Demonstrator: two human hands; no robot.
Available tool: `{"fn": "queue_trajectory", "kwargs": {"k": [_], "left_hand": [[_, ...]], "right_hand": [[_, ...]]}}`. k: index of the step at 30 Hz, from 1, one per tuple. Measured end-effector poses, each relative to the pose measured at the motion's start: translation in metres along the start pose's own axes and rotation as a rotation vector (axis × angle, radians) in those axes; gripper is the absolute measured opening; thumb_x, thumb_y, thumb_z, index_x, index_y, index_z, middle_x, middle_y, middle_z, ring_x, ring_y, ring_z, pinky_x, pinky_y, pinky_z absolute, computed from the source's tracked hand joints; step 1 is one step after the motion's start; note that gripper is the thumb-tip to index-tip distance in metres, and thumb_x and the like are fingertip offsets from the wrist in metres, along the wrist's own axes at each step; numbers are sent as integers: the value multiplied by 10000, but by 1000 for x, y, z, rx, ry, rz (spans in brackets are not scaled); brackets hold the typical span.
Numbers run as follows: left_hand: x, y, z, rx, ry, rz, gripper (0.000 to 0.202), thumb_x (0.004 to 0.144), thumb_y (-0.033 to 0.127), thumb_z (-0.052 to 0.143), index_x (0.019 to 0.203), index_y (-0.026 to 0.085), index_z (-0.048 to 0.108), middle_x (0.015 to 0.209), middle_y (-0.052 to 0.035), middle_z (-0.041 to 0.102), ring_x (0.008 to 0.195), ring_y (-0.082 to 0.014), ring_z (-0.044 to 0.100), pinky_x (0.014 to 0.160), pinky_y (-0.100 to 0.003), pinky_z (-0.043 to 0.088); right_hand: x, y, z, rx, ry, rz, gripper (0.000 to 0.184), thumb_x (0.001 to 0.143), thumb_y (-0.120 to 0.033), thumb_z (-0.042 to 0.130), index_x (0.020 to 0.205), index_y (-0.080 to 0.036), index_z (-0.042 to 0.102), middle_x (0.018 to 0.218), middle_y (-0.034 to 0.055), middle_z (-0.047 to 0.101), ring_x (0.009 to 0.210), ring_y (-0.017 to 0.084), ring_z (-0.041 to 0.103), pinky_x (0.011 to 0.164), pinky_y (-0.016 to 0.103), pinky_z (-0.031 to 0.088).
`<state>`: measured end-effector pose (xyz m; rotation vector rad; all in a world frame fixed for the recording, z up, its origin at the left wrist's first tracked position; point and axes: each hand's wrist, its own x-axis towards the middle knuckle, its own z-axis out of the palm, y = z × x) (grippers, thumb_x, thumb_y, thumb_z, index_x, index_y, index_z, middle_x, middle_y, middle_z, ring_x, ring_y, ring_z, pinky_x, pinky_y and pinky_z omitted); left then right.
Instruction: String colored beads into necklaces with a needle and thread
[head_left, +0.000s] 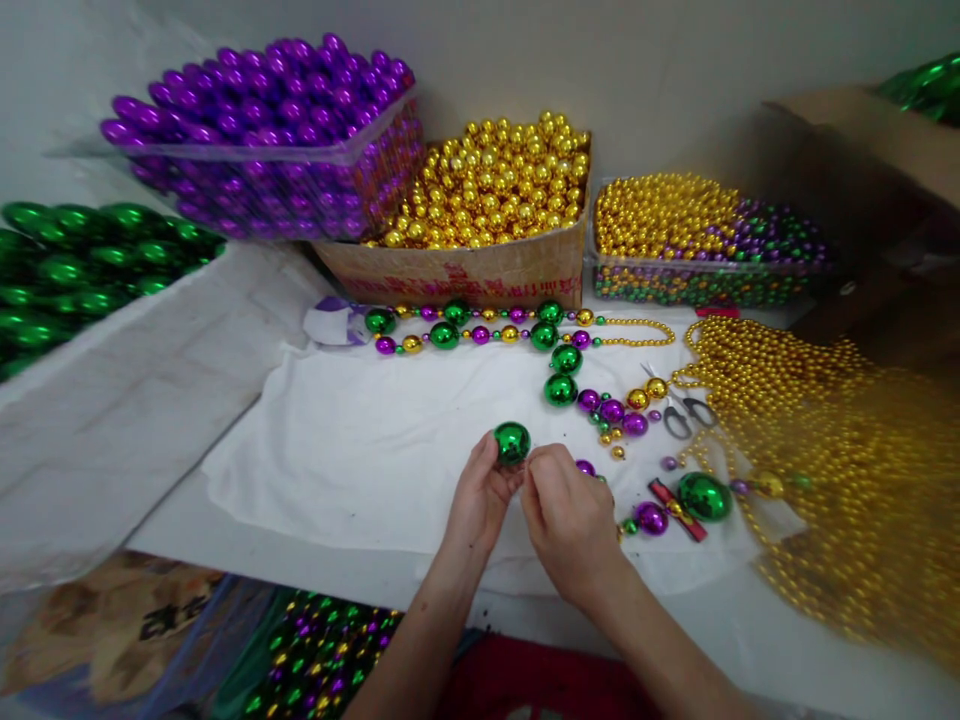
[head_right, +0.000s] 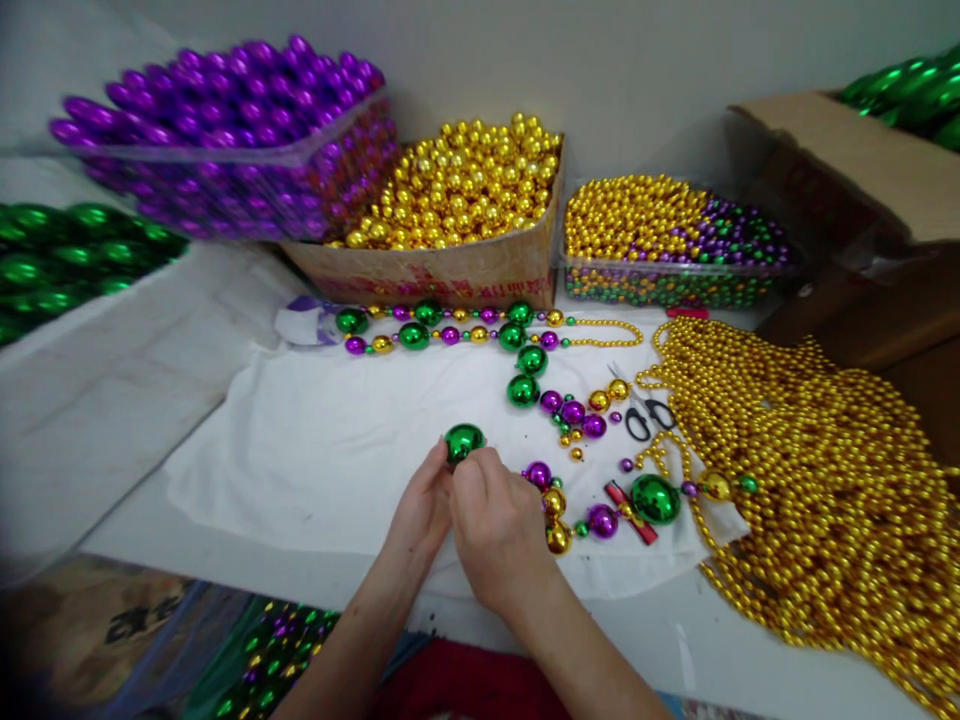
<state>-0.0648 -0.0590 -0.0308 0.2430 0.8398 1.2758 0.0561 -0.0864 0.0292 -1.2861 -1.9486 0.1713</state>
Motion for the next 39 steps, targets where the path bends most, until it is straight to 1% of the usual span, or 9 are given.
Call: {"fn": "queue_trajectory", "kwargs": {"k": [8,11,16,18,22,27,31,35,39], "left_hand": [[-14,11,23,-4,-29,-15,316,848,351,609,1109,175,632,1137,-84,658,966,-185,608,782,-293,503],[-14,20,33,125,-35,134,298,839,348,619,1069,165,669,1191,-95,641,982,-200,604,776,-284,496],[-23,33,53,356,-41,396,198,852,315,610,945,184,725,1306,-69,584,1268,-243,453,1003,-326,396],[-31,35,60,383,-87,418,172,850,285,614,920,183,733,1312,-68,580,1306,-240,417,1065,-334,340],[-45,40,65,329,-134,431,199,855,301,602,920,165,733,1289,-99,592,1291,-274,438,1078,-376,337],[-47,45,61,245,-191,291,310,818,364,641,1054,171,695,1260,-134,598,1192,-317,521,988,-418,419],[-43,35,58,412,-423,48,570,757,311,719,1295,232,549,1101,-100,659,996,-257,606,890,-347,444],[-39,27,52,644,-522,-43,186,823,311,637,908,160,705,783,-66,638,733,-183,578,696,-280,428],[-38,25,48,718,-606,-9,227,823,358,626,830,135,664,873,-67,595,825,-178,541,730,-270,406]], "right_hand": [[-12,27,0,112,-106,263,172,911,-136,497,800,-182,621,811,25,566,726,139,590,653,244,439],[-8,40,-9,226,-162,279,127,902,-171,532,953,-192,647,849,29,584,782,158,601,699,267,474],[4,34,-22,161,-75,198,387,900,-251,548,1283,-207,519,1223,120,554,1135,258,492,929,449,436],[7,23,-23,216,-67,180,332,900,-224,542,1231,-222,564,1205,103,577,1119,245,497,922,430,438],[7,9,-20,471,-98,322,152,895,-190,532,835,-198,671,825,40,660,837,187,579,752,323,467],[6,14,-28,1003,-117,710,203,872,-327,579,783,-162,657,567,-20,580,516,108,502,502,224,400],[12,11,-38,1181,-64,752,215,845,-367,632,807,-157,663,517,-42,508,453,71,421,419,178,308],[13,10,-45,1369,63,817,179,817,-344,671,834,-166,673,580,-12,561,481,71,450,406,152,323],[13,17,-49,1476,119,911,149,811,-326,679,828,-178,677,654,10,609,517,72,491,431,141,377]]}}
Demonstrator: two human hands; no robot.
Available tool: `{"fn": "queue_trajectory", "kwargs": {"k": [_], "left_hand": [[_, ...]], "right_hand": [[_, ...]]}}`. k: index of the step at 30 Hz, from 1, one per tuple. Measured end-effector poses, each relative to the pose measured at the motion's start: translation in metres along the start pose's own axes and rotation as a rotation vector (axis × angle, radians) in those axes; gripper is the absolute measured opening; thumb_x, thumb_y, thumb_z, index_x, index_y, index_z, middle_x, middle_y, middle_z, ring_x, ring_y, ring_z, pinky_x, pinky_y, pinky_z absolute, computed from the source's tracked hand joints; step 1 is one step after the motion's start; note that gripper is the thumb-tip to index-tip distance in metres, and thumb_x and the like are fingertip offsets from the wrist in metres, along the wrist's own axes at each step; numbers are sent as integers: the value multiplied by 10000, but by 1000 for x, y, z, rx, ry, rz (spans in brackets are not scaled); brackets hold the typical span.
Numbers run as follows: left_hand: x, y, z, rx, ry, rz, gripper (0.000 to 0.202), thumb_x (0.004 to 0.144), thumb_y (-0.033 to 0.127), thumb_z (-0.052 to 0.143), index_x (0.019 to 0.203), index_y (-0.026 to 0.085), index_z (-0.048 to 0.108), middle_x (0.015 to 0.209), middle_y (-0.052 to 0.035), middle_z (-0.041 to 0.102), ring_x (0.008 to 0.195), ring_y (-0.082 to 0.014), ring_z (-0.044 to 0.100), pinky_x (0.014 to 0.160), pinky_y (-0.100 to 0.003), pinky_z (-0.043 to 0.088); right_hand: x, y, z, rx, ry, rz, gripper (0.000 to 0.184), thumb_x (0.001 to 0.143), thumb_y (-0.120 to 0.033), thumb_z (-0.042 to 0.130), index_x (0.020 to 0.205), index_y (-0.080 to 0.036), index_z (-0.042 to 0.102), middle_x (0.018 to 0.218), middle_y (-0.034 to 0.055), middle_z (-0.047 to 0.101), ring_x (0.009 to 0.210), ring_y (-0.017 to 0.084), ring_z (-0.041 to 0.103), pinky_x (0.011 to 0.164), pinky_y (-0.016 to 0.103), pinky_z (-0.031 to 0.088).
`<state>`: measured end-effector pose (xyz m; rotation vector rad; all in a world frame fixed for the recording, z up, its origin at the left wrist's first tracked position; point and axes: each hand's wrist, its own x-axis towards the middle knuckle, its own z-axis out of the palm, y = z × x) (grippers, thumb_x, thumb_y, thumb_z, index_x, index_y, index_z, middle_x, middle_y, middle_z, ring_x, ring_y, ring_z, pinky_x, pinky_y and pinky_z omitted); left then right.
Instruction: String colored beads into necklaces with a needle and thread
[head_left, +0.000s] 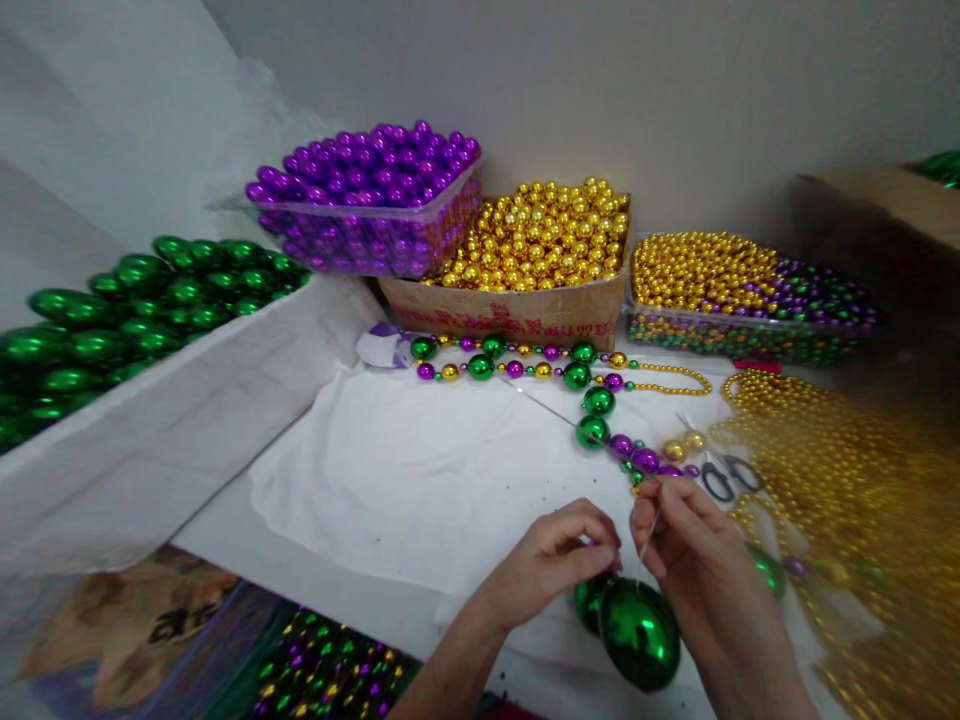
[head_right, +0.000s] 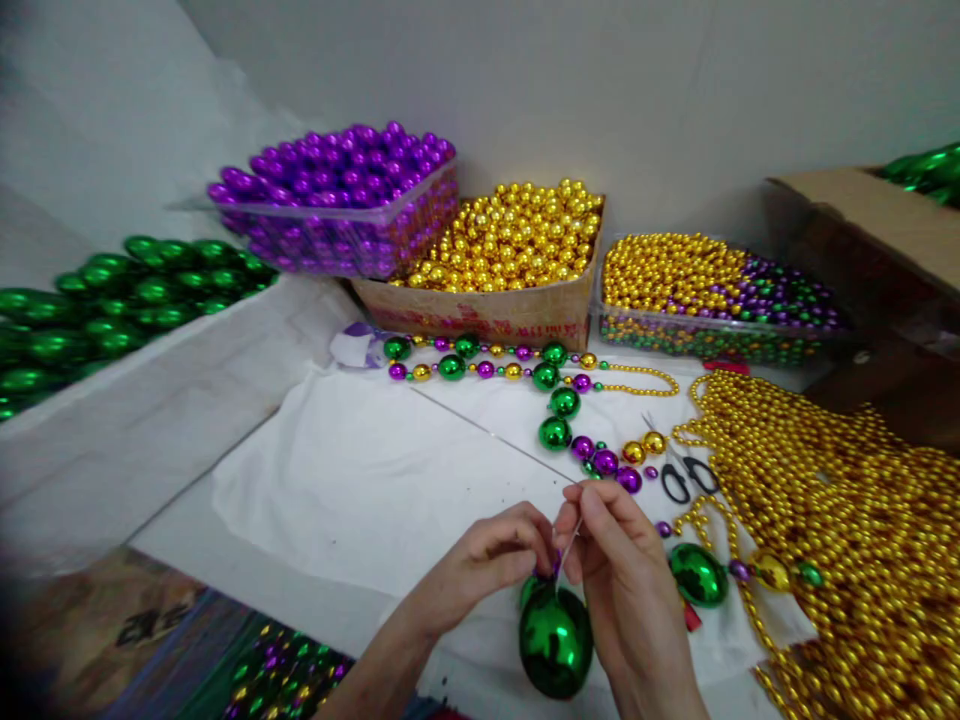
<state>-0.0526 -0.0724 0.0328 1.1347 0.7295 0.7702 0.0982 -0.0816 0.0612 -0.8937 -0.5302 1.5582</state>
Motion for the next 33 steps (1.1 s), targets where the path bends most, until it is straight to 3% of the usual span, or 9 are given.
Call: {"fn": "queue_trajectory", "kwargs": {"k": [3,6,8,12,18,24,29,33], "left_hand": [[3,-2,5,-27,-57,3,329,775,361,674,1004,140,590,936,-50,580,872,-170,517,769,-275,409],[4,-1,10,126,6,-55,235,741,277,699,891,145,576,820,6,544,790,-130,491,726,-237,399],[2,2,9,221,-49,-130,149,780,279,644,807,142,592,748,17,549,709,-110,486,662,-216,390],[-5,7,-2,310,-240,-254,172,800,312,603,800,145,644,712,5,619,642,-103,524,601,-197,394],[2,-12,-28,357,-168,-330,204,800,321,590,743,132,642,700,-10,639,684,-122,563,637,-205,417],[17,-32,-38,648,-86,-218,236,845,325,532,747,143,644,706,-8,617,680,-133,543,625,-226,390],[27,-33,-32,1052,26,-28,224,890,303,491,805,177,656,836,-35,639,853,-181,560,765,-278,400],[39,-33,-33,1275,31,-1,175,892,252,493,840,188,647,868,-44,648,883,-201,555,787,-308,403]], "right_hand": [[2,3,0,1,39,23,146,792,-316,703,819,-174,683,659,18,622,536,73,510,462,140,396],[0,7,-1,30,61,53,158,769,-313,728,823,-169,689,660,23,624,544,76,519,446,133,388],[-5,7,-7,86,61,82,142,788,-302,715,837,-171,688,645,7,596,521,59,490,422,119,367],[-15,5,-29,222,114,95,126,780,-269,727,845,-177,672,688,-8,551,598,65,508,425,105,383],[-10,-3,-60,319,209,-58,157,736,-264,772,799,-205,640,715,-26,526,629,63,514,387,90,350],[6,-5,-80,197,247,-124,209,686,-297,805,783,-206,644,647,-46,550,579,51,503,465,115,407],[12,-5,-87,229,286,-185,264,607,-259,846,751,-178,640,646,-47,555,571,43,505,452,105,402],[11,-5,-91,190,308,-201,214,659,-247,813,780,-169,656,683,-22,595,557,50,512,441,117,415]]}}
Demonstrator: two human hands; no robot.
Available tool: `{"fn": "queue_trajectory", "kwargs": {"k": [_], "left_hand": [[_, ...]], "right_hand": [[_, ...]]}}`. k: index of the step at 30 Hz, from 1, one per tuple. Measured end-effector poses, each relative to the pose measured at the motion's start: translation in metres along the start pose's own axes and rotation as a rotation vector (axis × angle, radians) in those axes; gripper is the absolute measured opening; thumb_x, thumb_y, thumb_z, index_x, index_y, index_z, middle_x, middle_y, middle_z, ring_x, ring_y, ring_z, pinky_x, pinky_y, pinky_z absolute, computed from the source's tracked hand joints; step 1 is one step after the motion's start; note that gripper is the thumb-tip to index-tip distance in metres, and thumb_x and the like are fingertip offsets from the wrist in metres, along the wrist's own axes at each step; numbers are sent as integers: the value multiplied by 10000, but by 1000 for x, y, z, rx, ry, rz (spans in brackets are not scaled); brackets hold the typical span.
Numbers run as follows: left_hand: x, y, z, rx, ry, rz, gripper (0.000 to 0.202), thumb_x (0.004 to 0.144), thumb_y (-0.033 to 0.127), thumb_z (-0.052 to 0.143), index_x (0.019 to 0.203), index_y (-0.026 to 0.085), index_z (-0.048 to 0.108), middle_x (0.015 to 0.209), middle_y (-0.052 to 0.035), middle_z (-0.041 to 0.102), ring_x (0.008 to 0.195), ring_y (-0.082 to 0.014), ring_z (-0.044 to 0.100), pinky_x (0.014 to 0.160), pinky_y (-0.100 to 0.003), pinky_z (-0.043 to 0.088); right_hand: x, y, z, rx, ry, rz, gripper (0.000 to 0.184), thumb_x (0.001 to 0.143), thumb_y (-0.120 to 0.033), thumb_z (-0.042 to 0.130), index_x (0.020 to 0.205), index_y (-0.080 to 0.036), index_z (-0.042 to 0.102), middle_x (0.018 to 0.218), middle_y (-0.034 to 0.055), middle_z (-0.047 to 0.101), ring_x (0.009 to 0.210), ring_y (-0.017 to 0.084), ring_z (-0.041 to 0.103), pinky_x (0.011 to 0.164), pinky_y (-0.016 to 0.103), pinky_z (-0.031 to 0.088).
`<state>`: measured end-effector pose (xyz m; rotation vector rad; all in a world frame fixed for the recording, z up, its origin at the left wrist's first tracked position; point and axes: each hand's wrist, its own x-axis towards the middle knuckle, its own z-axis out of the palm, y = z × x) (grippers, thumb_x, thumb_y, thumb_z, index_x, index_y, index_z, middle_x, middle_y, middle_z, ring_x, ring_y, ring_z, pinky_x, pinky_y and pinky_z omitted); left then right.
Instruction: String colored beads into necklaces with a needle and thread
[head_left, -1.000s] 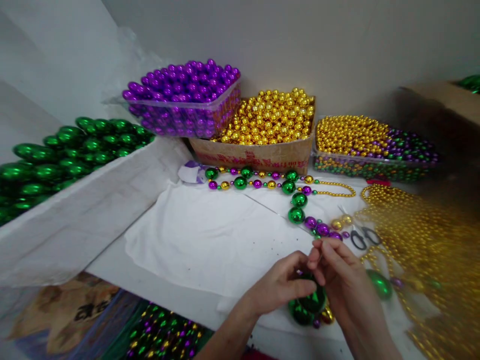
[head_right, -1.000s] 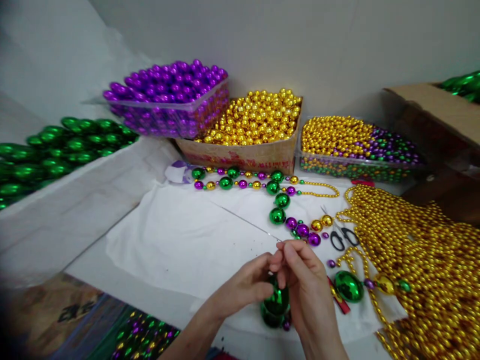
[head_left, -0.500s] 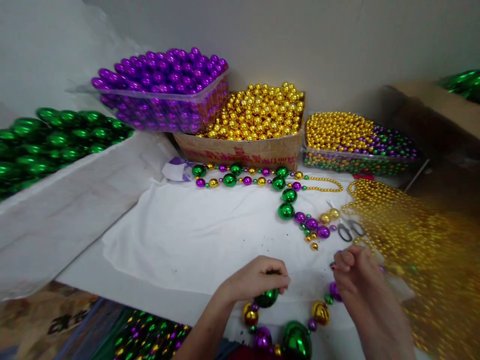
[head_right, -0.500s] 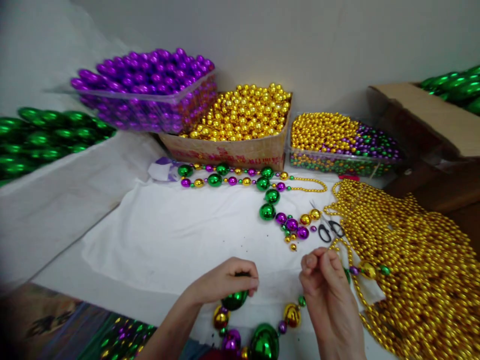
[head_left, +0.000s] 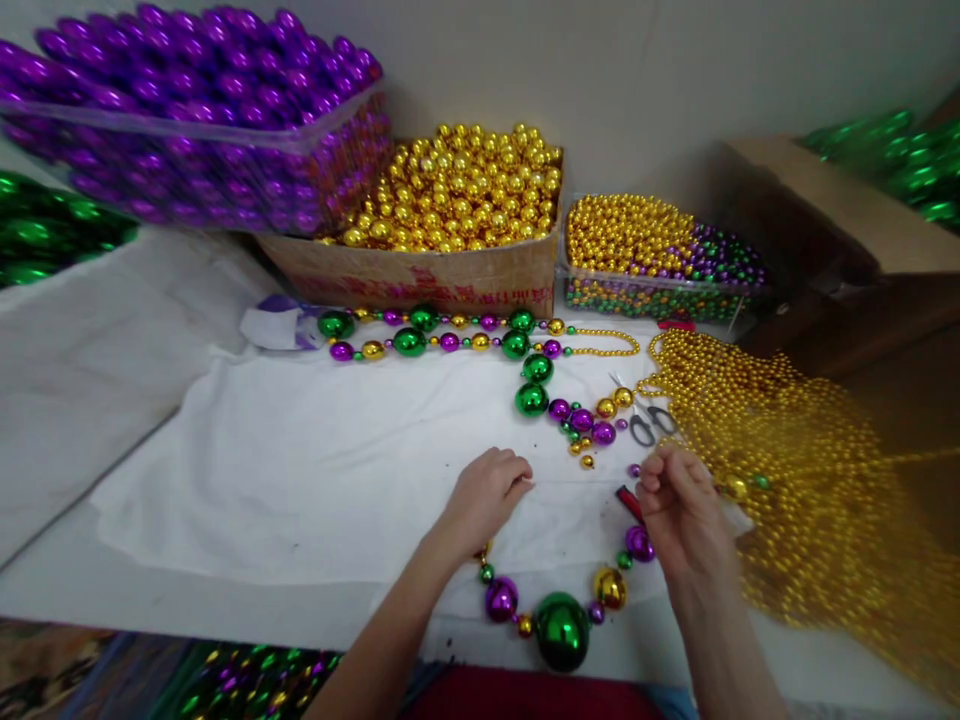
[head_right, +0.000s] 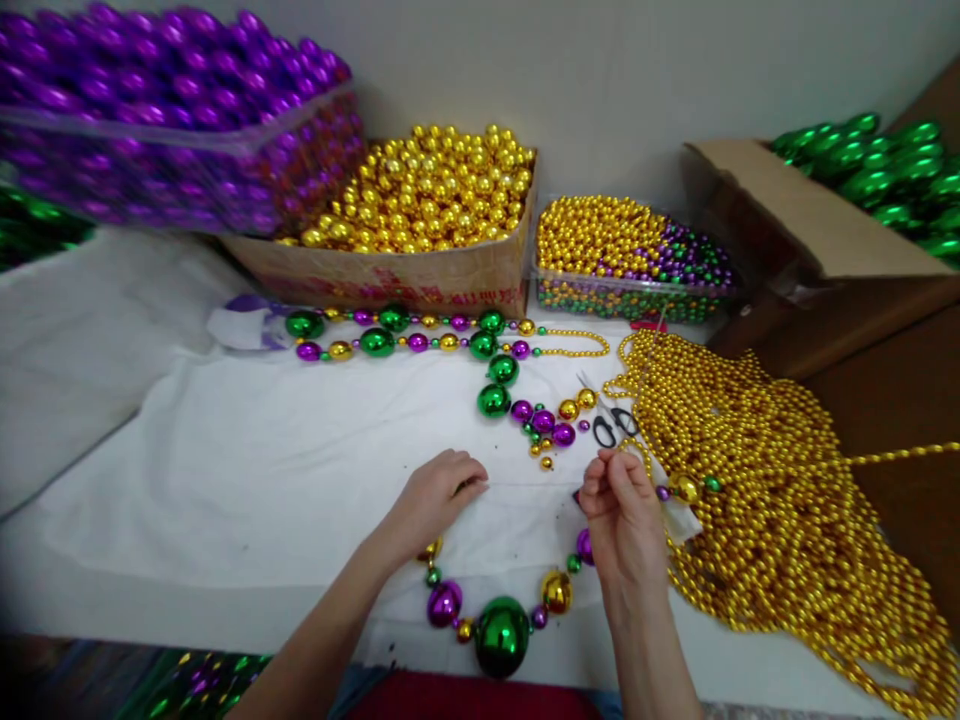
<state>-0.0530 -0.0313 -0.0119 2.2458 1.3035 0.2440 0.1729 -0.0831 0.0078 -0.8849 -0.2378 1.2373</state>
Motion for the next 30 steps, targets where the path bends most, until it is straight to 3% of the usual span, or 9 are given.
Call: {"fn": "queue_trajectory", "kwargs": {"k": [4,13,16,20,23,26,30], "left_hand": [[7,-2,-3,92,-65,20,129,877,219,517,831,190,634,855,-37,659,842,-201,566,769,-319,405],[15,-4,-3,170,-42,70,83,856,208,542,875,183,619,876,-46,646,842,-213,558,788,-340,400],[17,-5,-6,122,-61,94,123,835,277,591,903,184,632,893,-60,640,857,-231,556,788,-349,402],[24,4,-12,-95,-118,160,294,829,430,595,998,196,649,974,-67,643,936,-241,555,834,-349,406],[37,19,-7,-176,-36,160,225,913,300,467,954,197,663,946,-63,635,927,-217,550,845,-334,402],[52,31,9,-75,29,174,249,901,147,416,921,189,660,924,-74,603,900,-222,536,813,-334,405],[66,34,31,56,35,216,309,878,72,368,983,188,635,968,-90,576,884,-231,532,793,-335,407]], "right_hand": [[1,-7,-7,0,46,-35,208,685,-266,797,809,-175,657,689,-32,577,521,39,476,408,115,390],[7,-40,-21,114,24,-132,221,674,-196,808,771,-170,611,693,-49,534,606,49,504,454,116,422],[4,-43,-19,71,15,-148,193,701,-195,792,763,-178,609,666,-57,504,555,36,451,444,111,395],[-8,-36,-12,-155,50,-174,139,741,-228,756,747,-173,629,652,-46,496,475,26,334,371,109,280],[-19,-26,-8,-288,85,-110,178,738,-286,754,856,-171,686,579,-43,478,462,33,323,369,120,252],[-27,-19,-8,-347,127,-50,267,698,-308,780,915,-170,709,529,-52,453,453,33,341,381,129,266],[-33,-14,-15,-388,159,15,273,672,-344,796,873,-178,715,497,-58,454,421,18,325,371,116,256]]}}
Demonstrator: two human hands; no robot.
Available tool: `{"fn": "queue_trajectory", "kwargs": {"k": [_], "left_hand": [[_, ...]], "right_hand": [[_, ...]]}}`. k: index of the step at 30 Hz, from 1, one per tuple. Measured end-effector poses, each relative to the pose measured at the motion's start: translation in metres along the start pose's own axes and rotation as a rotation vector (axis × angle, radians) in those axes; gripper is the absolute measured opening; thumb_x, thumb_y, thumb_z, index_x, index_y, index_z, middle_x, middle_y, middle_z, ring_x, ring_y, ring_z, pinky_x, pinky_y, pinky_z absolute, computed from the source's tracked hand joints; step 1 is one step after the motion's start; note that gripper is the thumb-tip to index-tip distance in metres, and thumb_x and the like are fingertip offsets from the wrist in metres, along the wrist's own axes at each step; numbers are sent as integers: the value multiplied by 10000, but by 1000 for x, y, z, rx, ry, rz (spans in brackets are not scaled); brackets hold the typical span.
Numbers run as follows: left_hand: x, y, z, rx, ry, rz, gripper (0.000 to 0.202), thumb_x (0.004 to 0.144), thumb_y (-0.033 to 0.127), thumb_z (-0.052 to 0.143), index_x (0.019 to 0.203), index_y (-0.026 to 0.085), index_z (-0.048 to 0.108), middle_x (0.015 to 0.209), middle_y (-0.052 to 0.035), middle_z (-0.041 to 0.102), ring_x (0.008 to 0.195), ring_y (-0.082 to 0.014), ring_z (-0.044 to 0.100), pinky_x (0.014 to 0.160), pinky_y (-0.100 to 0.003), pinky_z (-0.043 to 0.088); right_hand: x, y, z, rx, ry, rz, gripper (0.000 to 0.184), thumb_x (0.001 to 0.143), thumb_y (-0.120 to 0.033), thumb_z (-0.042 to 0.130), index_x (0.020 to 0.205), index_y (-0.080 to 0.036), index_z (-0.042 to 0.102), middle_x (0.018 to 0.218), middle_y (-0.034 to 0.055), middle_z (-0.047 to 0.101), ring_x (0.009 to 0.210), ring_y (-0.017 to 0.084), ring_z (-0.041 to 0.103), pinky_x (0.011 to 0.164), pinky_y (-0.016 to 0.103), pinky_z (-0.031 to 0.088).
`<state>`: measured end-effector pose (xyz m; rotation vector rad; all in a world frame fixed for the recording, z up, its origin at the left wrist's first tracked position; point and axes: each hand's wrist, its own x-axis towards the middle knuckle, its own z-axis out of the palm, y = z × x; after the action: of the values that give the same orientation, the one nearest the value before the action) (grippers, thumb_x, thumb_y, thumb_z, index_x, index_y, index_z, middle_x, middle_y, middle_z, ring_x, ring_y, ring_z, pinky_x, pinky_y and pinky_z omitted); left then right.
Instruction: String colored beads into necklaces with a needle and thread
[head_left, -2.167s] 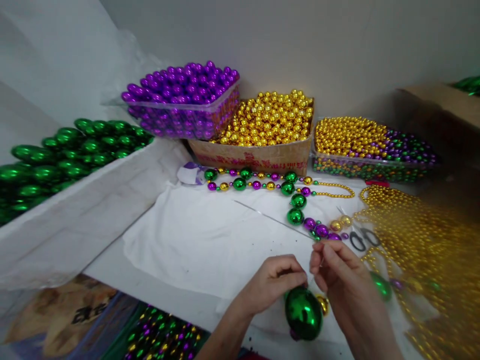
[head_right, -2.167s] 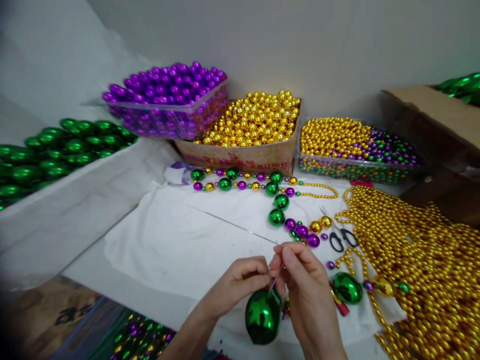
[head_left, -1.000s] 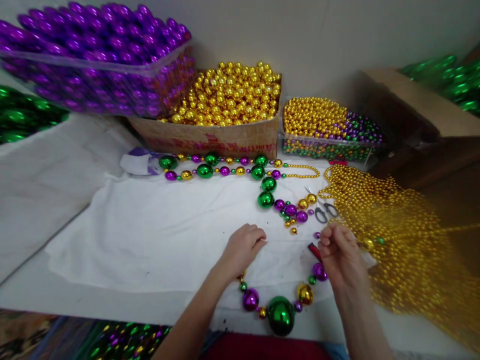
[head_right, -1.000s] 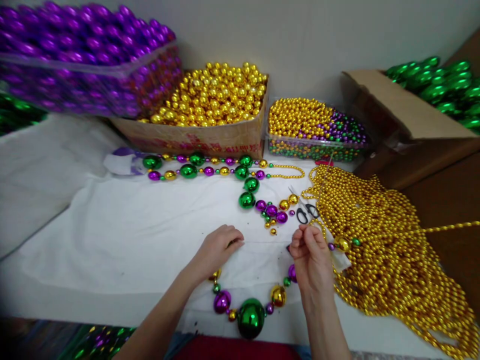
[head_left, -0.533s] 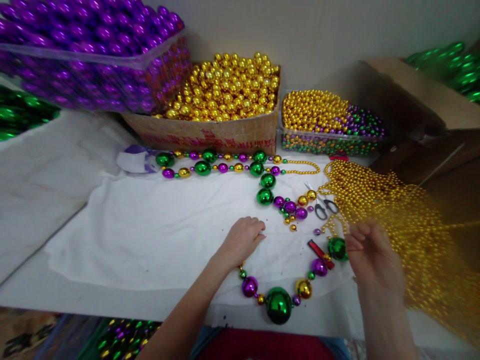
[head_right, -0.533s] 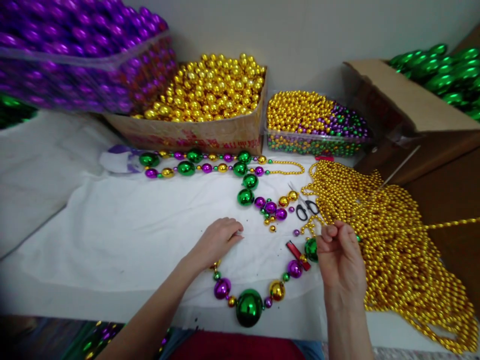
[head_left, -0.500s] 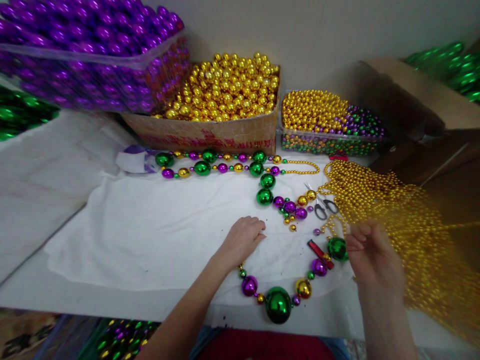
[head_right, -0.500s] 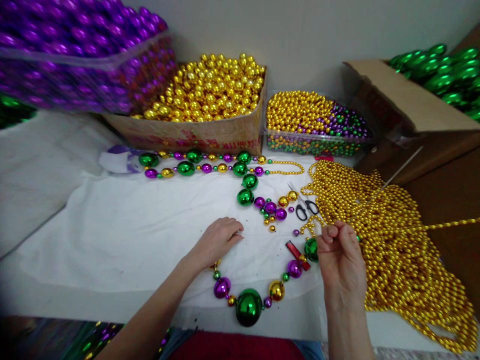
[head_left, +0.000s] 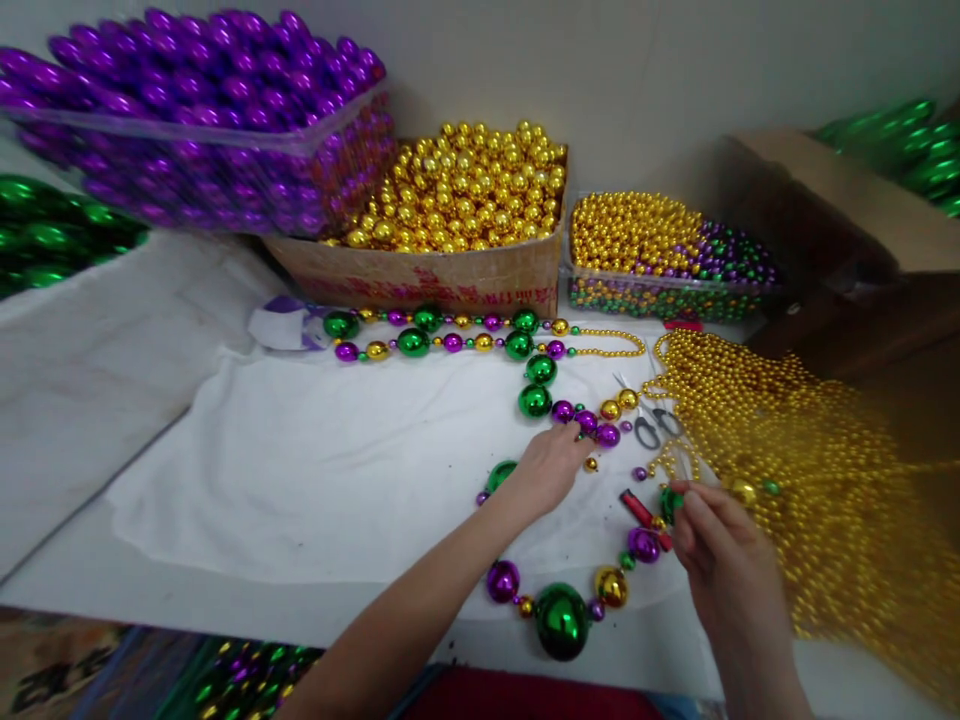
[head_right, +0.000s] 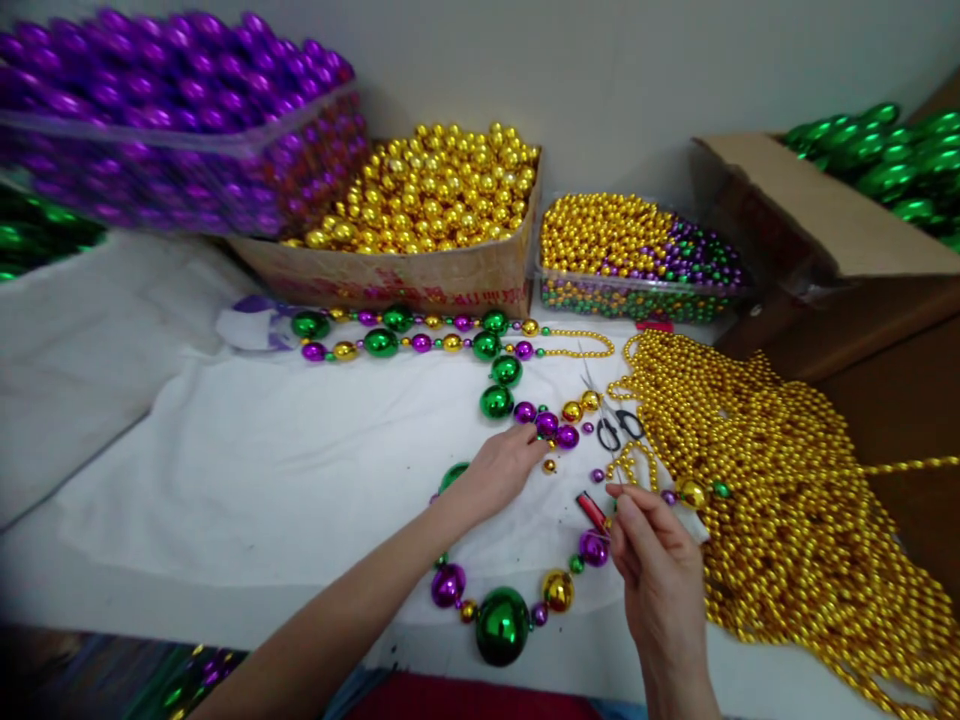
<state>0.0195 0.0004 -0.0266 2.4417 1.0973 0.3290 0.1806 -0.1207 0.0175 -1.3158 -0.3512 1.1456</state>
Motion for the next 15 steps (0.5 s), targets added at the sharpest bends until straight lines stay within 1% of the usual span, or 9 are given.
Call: {"fn": "queue_trajectory", "kwargs": {"k": [2,5,6,8,9,10,12,13,15], "left_hand": [[2,-3,5,-16,-1,-3,308,875,67,358,973,180,627,982,-96,571,872,-233,533,792,-344,411],[-1,-5,5,-150,29,-63,267,870,79,381,930,177,622,971,-90,569,882,-234,532,820,-367,418],[-3,-5,3,-200,43,-83,236,867,92,407,917,178,621,960,-84,572,891,-233,533,835,-374,420],[-11,-3,0,-375,78,-140,161,847,126,483,906,179,623,931,-66,581,887,-218,542,849,-371,433],[-16,-2,-2,-531,101,-194,136,833,143,519,914,178,623,911,-55,587,863,-203,552,835,-362,449],[-20,-1,-4,-741,131,-267,135,822,160,549,933,176,624,895,-46,593,833,-187,564,817,-352,467],[-28,1,-9,-1242,211,-443,171,796,175,602,965,166,631,857,-30,605,776,-150,587,797,-331,494],[-31,2,-11,-1453,248,-516,190,780,167,628,970,157,639,839,-27,612,759,-136,597,802,-322,502],[-35,1,-16,-1731,297,-591,214,750,136,669,964,135,661,827,-37,635,766,-126,617,851,-319,501]], "right_hand": [[0,3,-4,-15,17,19,272,647,-357,809,839,-186,719,510,-45,483,443,32,386,383,119,294],[4,7,-9,-81,23,-12,249,611,-355,825,776,-198,725,687,2,599,498,60,454,400,162,341],[5,9,-10,-125,8,-41,237,614,-358,821,760,-195,729,738,11,611,492,59,443,391,175,326],[9,13,-15,-238,-44,-100,223,644,-370,799,742,-180,739,740,12,590,461,49,392,370,190,267],[11,15,-17,-294,-76,-118,224,666,-377,783,753,-174,746,713,6,566,456,48,374,370,194,246],[12,16,-20,-345,-102,-125,229,685,-383,768,773,-172,753,685,-1,540,453,48,364,374,195,234],[13,19,-27,-414,-133,-110,260,694,-399,755,828,-176,761,675,-7,519,449,49,359,377,197,227],[12,20,-30,-433,-138,-91,287,684,-412,756,852,-180,763,686,-5,522,443,50,360,374,198,224],[10,20,-35,-457,-142,-45,347,655,-441,763,892,-189,767,689,-2,525,430,54,364,366,200,215]]}}
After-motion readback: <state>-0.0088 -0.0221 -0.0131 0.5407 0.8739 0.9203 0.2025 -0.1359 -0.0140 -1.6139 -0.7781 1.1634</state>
